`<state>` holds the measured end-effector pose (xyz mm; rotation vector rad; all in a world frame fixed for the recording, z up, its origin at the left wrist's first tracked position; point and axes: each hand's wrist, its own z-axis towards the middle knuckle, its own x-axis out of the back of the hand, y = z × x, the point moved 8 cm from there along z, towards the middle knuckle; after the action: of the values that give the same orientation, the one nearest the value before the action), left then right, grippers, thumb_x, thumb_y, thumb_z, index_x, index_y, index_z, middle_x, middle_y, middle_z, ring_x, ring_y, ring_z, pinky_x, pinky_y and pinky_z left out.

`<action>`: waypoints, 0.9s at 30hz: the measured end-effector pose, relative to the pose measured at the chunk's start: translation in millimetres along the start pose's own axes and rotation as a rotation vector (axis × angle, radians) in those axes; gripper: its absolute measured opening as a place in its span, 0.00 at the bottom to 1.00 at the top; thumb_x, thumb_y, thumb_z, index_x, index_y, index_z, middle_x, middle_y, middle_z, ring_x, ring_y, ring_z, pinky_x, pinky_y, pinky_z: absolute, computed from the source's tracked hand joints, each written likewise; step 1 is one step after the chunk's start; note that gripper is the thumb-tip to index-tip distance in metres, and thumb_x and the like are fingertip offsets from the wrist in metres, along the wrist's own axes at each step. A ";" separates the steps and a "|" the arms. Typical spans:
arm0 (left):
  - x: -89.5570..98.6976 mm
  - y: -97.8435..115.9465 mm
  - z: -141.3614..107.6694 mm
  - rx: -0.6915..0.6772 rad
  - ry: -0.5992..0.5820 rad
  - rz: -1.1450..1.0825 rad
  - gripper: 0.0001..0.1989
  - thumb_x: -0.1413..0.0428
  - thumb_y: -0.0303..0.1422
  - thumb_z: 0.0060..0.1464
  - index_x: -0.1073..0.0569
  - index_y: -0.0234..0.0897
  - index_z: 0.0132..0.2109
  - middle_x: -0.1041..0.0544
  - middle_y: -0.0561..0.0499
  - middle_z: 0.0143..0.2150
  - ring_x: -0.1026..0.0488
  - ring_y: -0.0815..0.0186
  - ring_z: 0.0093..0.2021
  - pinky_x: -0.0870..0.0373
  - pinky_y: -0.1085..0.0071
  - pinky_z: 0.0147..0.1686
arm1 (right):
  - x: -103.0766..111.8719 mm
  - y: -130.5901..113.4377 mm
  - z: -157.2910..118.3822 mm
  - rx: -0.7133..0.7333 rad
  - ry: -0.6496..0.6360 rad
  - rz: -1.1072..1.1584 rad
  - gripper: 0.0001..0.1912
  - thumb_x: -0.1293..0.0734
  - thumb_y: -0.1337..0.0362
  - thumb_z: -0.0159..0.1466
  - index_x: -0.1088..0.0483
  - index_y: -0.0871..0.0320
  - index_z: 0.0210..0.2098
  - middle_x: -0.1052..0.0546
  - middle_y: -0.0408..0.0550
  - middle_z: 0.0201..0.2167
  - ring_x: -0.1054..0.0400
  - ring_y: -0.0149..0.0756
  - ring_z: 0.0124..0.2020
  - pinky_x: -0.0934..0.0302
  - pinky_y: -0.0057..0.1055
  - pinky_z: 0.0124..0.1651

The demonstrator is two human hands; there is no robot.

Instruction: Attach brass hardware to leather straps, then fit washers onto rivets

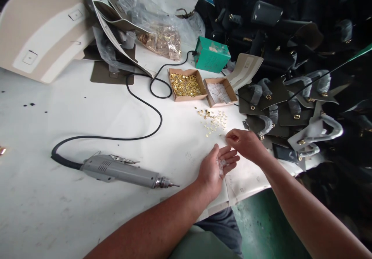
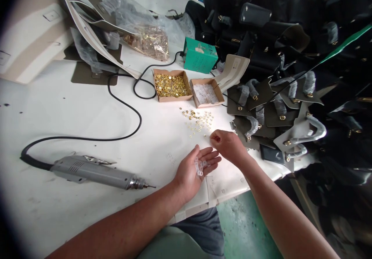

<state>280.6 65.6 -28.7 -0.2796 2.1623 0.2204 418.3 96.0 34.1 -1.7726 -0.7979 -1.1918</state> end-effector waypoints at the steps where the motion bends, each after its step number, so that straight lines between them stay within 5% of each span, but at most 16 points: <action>1: -0.5 0.3 -0.7 0.000 -0.001 0.006 0.25 0.52 0.45 0.67 0.23 0.27 0.51 0.20 0.33 0.51 0.21 0.54 0.49 0.29 0.61 0.54 | -1.6 3.3 -2.1 0.009 0.012 -0.020 0.05 0.34 0.65 0.59 0.25 0.54 0.31 0.23 0.40 0.26 0.30 0.33 0.28 0.41 0.29 0.34; 5: -1.6 1.3 -2.8 0.005 0.009 0.016 0.24 0.51 0.45 0.66 0.22 0.27 0.48 0.20 0.33 0.51 0.21 0.54 0.49 0.30 0.61 0.55 | -4.7 7.1 -4.6 0.047 0.022 -0.101 0.11 0.35 0.64 0.61 0.22 0.52 0.41 0.20 0.43 0.31 0.29 0.35 0.32 0.41 0.31 0.38; 11: -2.9 2.7 -4.1 0.007 0.018 0.026 0.24 0.51 0.45 0.66 0.22 0.27 0.48 0.20 0.33 0.52 0.21 0.54 0.49 0.29 0.61 0.55 | -4.5 5.2 -7.1 0.027 -0.023 -0.231 0.10 0.37 0.62 0.64 0.24 0.53 0.31 0.21 0.44 0.32 0.30 0.36 0.33 0.45 0.31 0.35; 16: -2.0 1.8 -3.1 0.009 0.017 0.006 0.24 0.50 0.45 0.66 0.23 0.26 0.50 0.21 0.32 0.51 0.20 0.54 0.48 0.29 0.61 0.53 | 4.6 6.5 -7.8 -0.036 -0.028 0.039 0.10 0.36 0.60 0.65 0.23 0.52 0.38 0.20 0.43 0.32 0.27 0.35 0.34 0.40 0.30 0.39; 23: 1.3 -0.1 1.9 0.003 0.008 -0.010 0.24 0.50 0.45 0.66 0.24 0.26 0.49 0.20 0.33 0.49 0.20 0.54 0.46 0.28 0.62 0.51 | 20.4 -24.4 35.9 0.091 0.111 0.166 0.08 0.33 0.59 0.64 0.23 0.53 0.37 0.21 0.43 0.36 0.29 0.34 0.36 0.40 0.30 0.42; 27: 1.2 1.0 1.9 0.005 0.009 -0.014 0.24 0.50 0.46 0.66 0.23 0.26 0.49 0.20 0.33 0.50 0.20 0.54 0.47 0.29 0.61 0.52 | 11.8 -36.0 62.5 0.105 0.073 0.111 0.08 0.33 0.58 0.64 0.23 0.54 0.34 0.22 0.43 0.36 0.32 0.33 0.34 0.42 0.30 0.39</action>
<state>281.1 66.9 -30.7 -0.2933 2.1685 0.2060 417.2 168.5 43.0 -1.6561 -0.6977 -1.1148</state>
